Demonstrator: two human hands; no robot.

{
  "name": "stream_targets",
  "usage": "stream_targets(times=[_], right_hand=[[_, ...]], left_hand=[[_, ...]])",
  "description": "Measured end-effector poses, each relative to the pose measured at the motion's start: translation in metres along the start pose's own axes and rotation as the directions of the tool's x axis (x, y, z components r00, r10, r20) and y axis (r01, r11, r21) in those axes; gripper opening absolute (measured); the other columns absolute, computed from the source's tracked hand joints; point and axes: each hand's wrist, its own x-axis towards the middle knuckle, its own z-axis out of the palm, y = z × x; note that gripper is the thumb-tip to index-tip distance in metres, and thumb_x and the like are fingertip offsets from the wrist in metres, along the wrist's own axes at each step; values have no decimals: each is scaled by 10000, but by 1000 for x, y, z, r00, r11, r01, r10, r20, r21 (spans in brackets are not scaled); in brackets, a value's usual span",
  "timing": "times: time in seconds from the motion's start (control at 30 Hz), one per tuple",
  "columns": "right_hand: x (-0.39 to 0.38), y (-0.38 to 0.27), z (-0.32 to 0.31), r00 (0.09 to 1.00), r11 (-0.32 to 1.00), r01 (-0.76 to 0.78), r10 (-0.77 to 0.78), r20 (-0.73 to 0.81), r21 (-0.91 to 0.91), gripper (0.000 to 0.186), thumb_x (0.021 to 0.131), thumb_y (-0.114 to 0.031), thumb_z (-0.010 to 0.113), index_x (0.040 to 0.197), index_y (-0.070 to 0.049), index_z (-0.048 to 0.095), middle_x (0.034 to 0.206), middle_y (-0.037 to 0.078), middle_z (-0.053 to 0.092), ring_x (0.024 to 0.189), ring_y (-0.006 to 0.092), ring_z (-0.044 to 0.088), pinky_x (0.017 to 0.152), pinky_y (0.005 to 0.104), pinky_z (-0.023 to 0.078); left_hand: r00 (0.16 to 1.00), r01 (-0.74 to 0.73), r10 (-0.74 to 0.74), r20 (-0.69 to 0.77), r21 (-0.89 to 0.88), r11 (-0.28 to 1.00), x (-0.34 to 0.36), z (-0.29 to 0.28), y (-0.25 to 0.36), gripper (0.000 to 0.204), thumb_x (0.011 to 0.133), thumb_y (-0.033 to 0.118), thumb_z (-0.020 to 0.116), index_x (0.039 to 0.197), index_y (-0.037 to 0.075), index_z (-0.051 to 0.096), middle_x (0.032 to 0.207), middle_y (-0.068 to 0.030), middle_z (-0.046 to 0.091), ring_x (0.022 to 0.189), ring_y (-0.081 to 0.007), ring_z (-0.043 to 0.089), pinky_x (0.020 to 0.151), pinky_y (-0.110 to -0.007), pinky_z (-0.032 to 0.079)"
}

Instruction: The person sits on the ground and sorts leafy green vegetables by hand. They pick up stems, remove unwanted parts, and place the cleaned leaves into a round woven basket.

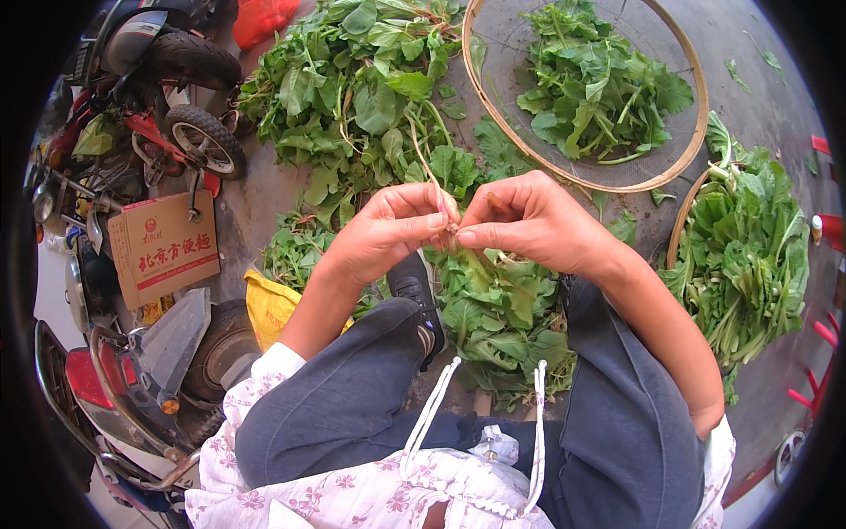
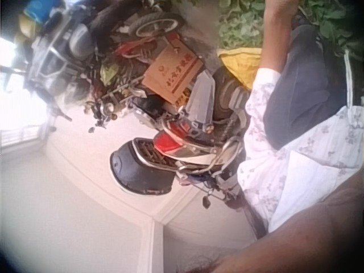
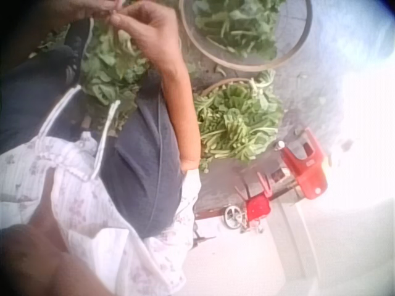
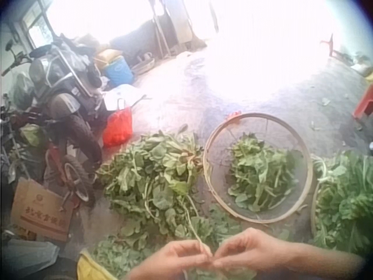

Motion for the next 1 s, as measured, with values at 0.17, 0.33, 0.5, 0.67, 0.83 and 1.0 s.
stream_targets(times=[0.17, 0.33, 0.5, 0.67, 0.83, 1.0], right_hand=[[0, 2, 1, 996, 993, 1, -12, 92, 122, 165, 912, -188, 695, 920, -26, 666, 787, -59, 610, 685, 5, 488, 577, 192, 373], [-2, -1, -2, 988, 985, -113, 98, 120, 132, 169, 937, -209, 663, 954, -43, 632, 779, -76, 567, 660, 1, 447, 551, 188, 352], [4, 21, -2, 996, 990, 39, -49, -75, -135, 169, 927, -198, 668, 952, -48, 593, 738, -75, 518, 646, 7, 414, 536, 196, 338], [4, -2, 10, 971, 865, 29, -143, -191, -501, 165, 883, -141, 688, 970, -9, 641, 748, 59, 606, 666, 119, 539, 596, 290, 443], [1, 7, 8, 928, 689, 212, -364, -78, -694, 142, 853, -154, 679, 932, -36, 678, 817, 125, 635, 765, 307, 633, 660, 389, 491], [0, 1, 8, 920, 618, 263, -392, -1, -741, 133, 875, -175, 653, 869, -43, 641, 791, 114, 592, 751, 316, 608, 643, 410, 473]], left_hand=[[994, 75, -60, 95, -170, 982, 1, -4, -6, 104, 934, 140, 633, 994, 57, 622, 993, -6, 622, 860, -94, 587, 783, -250, 470], [996, 63, -53, 68, -155, 986, 0, -6, -10, 100, 931, 129, 637, 998, 57, 621, 995, -9, 625, 862, -91, 585, 779, -254, 471], [989, -116, 128, -76, 145, 983, 6, -4, -10, 100, 919, 111, 654, 994, 50, 630, 935, 1, 642, 837, -75, 580, 767, -249, 467], [956, -176, 219, -194, 218, 960, 5, 4, -20, 99, 917, 88, 663, 1002, 44, 637, 942, 1, 661, 850, -74, 598, 779, -236, 474], [936, -212, 301, -184, 390, 896, 8, 3, -24, 64, 912, 81, 667, 955, 34, 655, 921, -15, 669, 837, -78, 609, 761, -235, 484], [956, -117, 181, -230, 266, 957, 5, 5, -18, 96, 923, 127, 663, 924, 31, 653, 836, -11, 656, 769, -72, 595, 710, -231, 477]])
